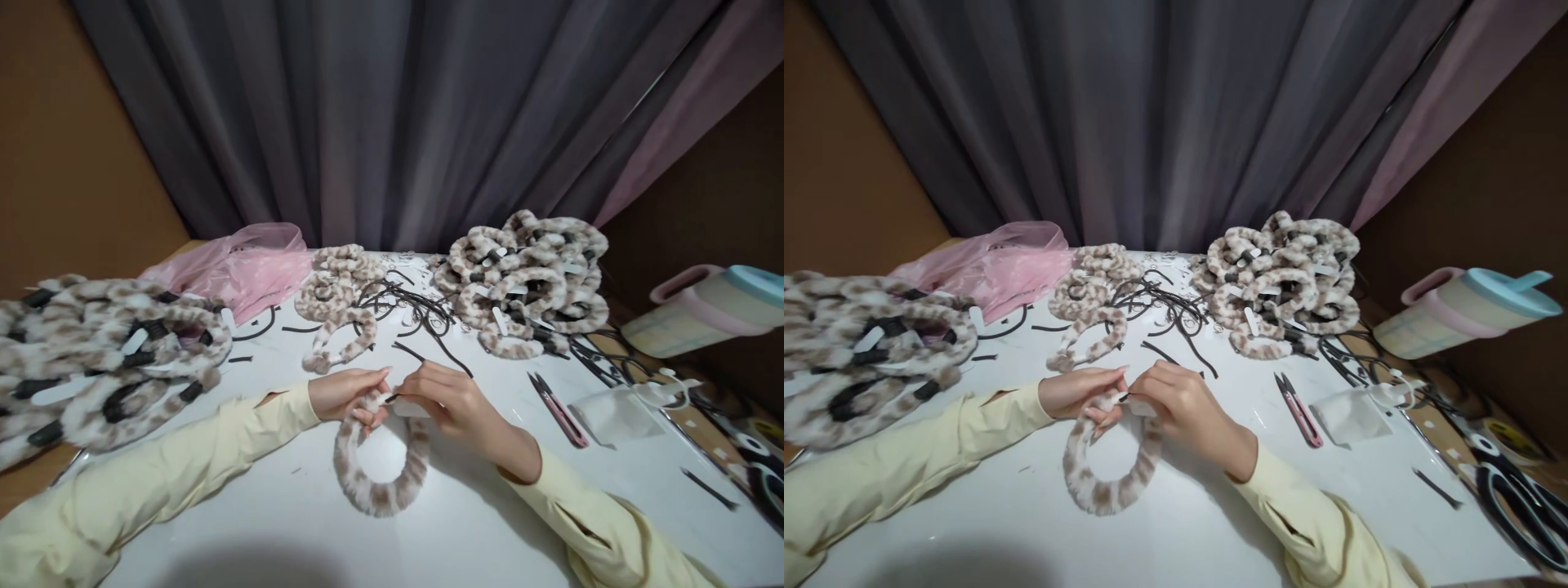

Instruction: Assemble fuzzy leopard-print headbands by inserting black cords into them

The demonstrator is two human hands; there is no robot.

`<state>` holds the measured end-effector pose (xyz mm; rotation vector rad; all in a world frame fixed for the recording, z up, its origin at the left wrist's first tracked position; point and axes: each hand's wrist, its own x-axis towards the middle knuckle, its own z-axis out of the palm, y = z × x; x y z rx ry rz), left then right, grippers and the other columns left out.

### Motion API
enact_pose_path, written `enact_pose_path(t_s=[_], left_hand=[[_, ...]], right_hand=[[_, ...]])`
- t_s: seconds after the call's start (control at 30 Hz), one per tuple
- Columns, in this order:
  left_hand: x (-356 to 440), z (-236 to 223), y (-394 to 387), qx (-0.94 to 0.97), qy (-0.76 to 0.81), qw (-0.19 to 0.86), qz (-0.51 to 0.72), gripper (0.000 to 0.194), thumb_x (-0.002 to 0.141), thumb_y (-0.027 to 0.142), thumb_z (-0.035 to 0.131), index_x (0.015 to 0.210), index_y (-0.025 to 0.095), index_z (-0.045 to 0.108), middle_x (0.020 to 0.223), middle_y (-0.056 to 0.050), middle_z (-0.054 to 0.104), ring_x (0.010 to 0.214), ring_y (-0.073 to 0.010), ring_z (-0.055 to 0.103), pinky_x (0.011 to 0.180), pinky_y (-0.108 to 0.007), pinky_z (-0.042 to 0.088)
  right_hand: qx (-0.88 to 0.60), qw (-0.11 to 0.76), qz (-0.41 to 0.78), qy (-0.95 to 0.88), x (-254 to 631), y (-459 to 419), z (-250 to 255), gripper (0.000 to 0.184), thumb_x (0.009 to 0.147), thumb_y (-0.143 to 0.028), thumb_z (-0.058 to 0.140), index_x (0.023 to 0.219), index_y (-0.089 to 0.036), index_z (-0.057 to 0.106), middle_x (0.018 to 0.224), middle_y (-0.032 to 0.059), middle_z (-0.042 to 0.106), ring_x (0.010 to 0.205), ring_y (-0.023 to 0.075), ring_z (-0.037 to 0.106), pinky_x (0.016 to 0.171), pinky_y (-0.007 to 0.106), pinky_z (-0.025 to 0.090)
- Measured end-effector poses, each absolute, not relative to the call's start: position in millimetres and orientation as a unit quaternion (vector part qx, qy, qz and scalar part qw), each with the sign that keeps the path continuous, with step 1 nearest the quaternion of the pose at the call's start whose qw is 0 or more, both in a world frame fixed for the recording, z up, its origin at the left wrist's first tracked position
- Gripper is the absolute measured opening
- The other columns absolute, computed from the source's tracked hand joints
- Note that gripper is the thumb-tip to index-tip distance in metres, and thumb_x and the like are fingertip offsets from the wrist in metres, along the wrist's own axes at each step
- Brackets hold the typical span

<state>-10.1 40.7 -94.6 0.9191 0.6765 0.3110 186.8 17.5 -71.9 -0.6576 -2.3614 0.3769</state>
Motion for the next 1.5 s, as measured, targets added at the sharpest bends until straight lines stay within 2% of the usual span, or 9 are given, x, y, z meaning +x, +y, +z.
enact_pose_path(t_s=[0.13,0.33,0.57,0.87,1.03,1.23,1.5], left_hand=[[-9,-93,40,0.428,0.304,0.836,0.161,0.055,0.065,0.065,0.062,0.081,0.018,0.038,0.048,0.003,0.057,0.033,-0.0021,0.028,0.042,-0.021,0.035],[-9,-93,38,0.476,0.280,0.815,0.177,0.047,0.074,0.059,0.057,0.077,0.016,0.040,0.057,-0.002,0.062,0.035,-0.0013,0.031,0.039,-0.018,0.032],[-11,-93,35,0.543,0.265,0.775,0.187,0.037,0.077,0.046,0.061,0.079,0.015,0.043,0.059,0.003,0.060,0.036,-0.0003,0.029,0.040,-0.018,0.039],[-9,-94,32,0.532,0.279,0.774,0.202,0.039,0.078,0.052,0.057,0.079,0.016,0.041,0.059,0.003,0.060,0.036,-0.0002,0.027,0.040,-0.018,0.040],[-10,-91,33,0.522,0.287,0.776,0.206,0.039,0.077,0.051,0.058,0.076,0.015,0.043,0.059,0.002,0.061,0.034,0.0001,0.029,0.035,-0.016,0.031],[-12,-93,33,0.550,0.296,0.758,0.189,0.038,0.076,0.048,0.062,0.081,0.015,0.044,0.061,0.002,0.061,0.035,-0.0032,0.044,0.034,-0.016,0.025],[-11,-92,30,0.562,0.305,0.739,0.213,0.034,0.079,0.045,0.058,0.077,0.016,0.041,0.061,0.001,0.062,0.033,-0.0016,0.038,0.033,-0.015,0.025]], right_hand=[[-0.247,0.324,0.144,-0.902,183,18,-80,0.019,0.089,-0.012,0.043,0.094,-0.017,0.061,0.085,0.0092,0.062,0.078,0.0171,0.055,0.065,0.028,0.046],[-0.256,0.356,0.174,-0.882,184,22,-82,0.016,0.090,-0.016,0.046,0.093,-0.018,0.061,0.084,0.0080,0.060,0.077,0.0165,0.056,0.066,0.028,0.048],[-0.259,0.326,0.184,-0.890,188,22,-79,0.016,0.089,-0.013,0.045,0.093,-0.017,0.060,0.087,0.0083,0.059,0.079,0.0160,0.055,0.068,0.027,0.047],[-0.261,0.294,0.149,-0.907,191,24,-77,0.020,0.088,-0.007,0.041,0.094,-0.016,0.058,0.084,0.0082,0.059,0.077,0.0164,0.054,0.065,0.027,0.045],[-0.242,0.303,0.122,-0.914,191,23,-76,0.024,0.088,-0.005,0.037,0.093,-0.016,0.058,0.084,0.0086,0.061,0.075,0.0165,0.053,0.062,0.027,0.044],[-0.242,0.295,0.127,-0.915,191,23,-76,0.023,0.088,-0.007,0.039,0.093,-0.017,0.059,0.085,0.0083,0.061,0.076,0.0167,0.054,0.065,0.027,0.045],[-0.242,0.288,0.140,-0.916,191,22,-70,0.026,0.085,-0.005,0.041,0.101,-0.017,0.057,0.089,0.0088,0.062,0.081,0.0182,0.055,0.069,0.030,0.046]])
